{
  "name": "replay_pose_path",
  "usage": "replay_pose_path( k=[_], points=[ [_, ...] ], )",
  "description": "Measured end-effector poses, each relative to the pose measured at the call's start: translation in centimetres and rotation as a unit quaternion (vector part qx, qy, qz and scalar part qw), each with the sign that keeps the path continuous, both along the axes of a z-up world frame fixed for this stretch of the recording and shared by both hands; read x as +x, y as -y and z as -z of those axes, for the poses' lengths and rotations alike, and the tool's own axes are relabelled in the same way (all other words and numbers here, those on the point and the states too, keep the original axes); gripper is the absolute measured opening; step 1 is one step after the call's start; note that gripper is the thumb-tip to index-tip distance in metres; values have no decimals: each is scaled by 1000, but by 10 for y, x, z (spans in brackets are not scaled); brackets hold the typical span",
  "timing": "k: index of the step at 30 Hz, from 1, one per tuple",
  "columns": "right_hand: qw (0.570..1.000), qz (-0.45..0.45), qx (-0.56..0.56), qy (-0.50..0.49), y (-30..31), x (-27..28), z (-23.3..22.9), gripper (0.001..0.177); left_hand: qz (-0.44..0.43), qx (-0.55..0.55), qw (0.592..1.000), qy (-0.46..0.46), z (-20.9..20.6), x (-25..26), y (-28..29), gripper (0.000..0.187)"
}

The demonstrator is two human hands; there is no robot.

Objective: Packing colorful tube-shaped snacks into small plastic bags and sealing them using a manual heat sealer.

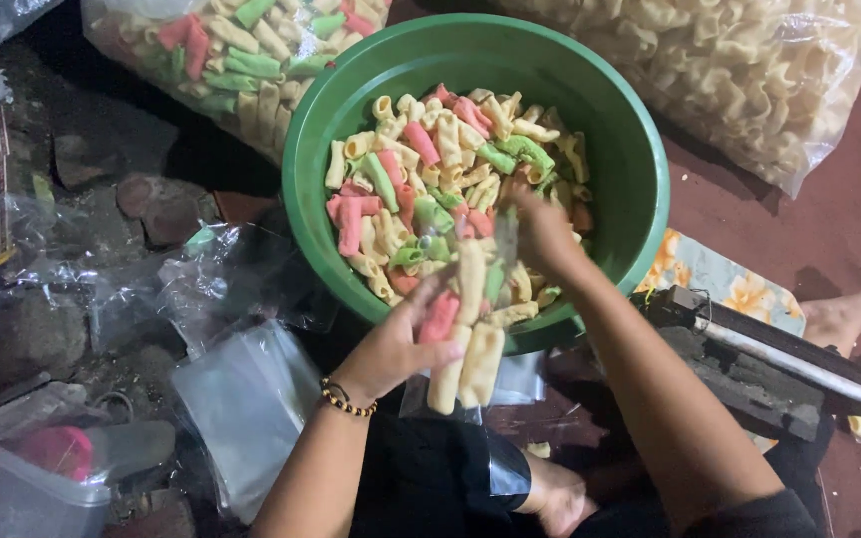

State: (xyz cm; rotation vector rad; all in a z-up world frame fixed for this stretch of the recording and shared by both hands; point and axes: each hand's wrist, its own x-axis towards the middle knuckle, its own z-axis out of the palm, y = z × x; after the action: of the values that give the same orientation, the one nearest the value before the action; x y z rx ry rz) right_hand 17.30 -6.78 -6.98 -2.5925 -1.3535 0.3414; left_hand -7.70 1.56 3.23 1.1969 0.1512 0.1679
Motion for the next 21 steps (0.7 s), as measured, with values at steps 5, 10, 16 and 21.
replay_pose_path(
  k=[5,10,16,21],
  points=[
    [665,143,583,-445,36,-16,-118,31,46,184,978,-82,17,-12,4,93],
    [824,132,489,-255,41,6,-102,33,9,225,969,-101,4,-29,3,90],
    [949,-1,290,125,22,22,-67,34,-99,116,986,-58,5,-87,0,54],
    [980,-136,-114,-95,-20,11,18,40,-162,35,985,-51,19,-123,2,54]
  ],
)
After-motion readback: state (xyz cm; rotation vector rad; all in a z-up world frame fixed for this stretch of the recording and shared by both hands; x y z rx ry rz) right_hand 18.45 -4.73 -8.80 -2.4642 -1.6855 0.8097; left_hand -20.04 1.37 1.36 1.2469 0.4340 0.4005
